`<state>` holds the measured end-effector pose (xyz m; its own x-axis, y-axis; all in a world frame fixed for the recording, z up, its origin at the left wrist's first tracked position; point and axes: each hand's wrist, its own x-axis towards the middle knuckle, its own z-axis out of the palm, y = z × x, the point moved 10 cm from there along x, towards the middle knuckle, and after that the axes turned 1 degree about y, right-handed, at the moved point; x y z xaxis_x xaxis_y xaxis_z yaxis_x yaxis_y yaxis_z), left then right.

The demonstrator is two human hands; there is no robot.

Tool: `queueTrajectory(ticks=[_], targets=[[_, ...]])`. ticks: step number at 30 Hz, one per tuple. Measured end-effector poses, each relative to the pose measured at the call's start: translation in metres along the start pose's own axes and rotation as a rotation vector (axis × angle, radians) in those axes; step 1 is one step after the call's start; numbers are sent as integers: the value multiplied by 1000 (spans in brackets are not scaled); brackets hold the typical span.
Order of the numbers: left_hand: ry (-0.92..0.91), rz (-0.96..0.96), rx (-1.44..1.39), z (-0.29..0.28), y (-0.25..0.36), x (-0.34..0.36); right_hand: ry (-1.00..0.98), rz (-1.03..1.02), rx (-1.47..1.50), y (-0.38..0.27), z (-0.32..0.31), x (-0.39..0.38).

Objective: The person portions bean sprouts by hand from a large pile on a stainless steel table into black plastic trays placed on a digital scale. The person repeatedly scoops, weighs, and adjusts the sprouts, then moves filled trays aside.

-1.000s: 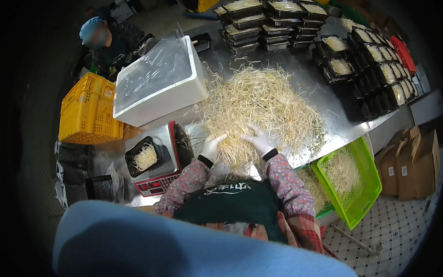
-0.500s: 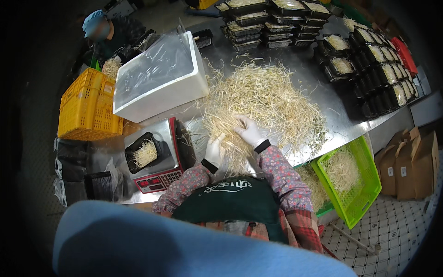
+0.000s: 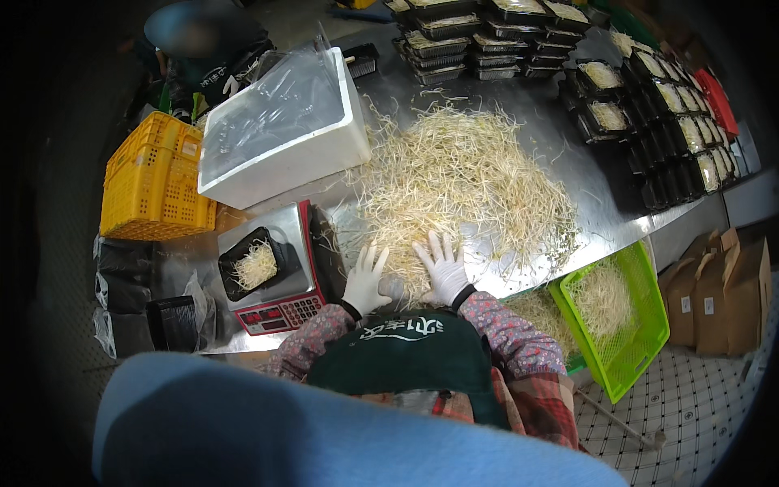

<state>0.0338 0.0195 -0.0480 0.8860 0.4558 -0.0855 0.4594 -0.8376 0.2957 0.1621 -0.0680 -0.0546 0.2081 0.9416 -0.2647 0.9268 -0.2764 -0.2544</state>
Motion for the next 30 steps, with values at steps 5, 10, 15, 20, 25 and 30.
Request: queueTrajectory(ticks=[5,10,15,20,25,30], targets=[[79,16,-138,-11,-20,73,69,69,34,53,-24,59],[245,98,-326,-38,-24,77,281,-125,268,59,-52,54],[208,-33,-112,-54,-49,110,138,-127,-58,36,-75,112],[49,-7,-112,-21,-68,136,-93,-221,-33,21,-52,151],[189,40,-182,-18,-20,44,259,-398,80,11,-31,45],[124,-34,-38,-2,-12,39,85,-284,-92,14,-24,33]])
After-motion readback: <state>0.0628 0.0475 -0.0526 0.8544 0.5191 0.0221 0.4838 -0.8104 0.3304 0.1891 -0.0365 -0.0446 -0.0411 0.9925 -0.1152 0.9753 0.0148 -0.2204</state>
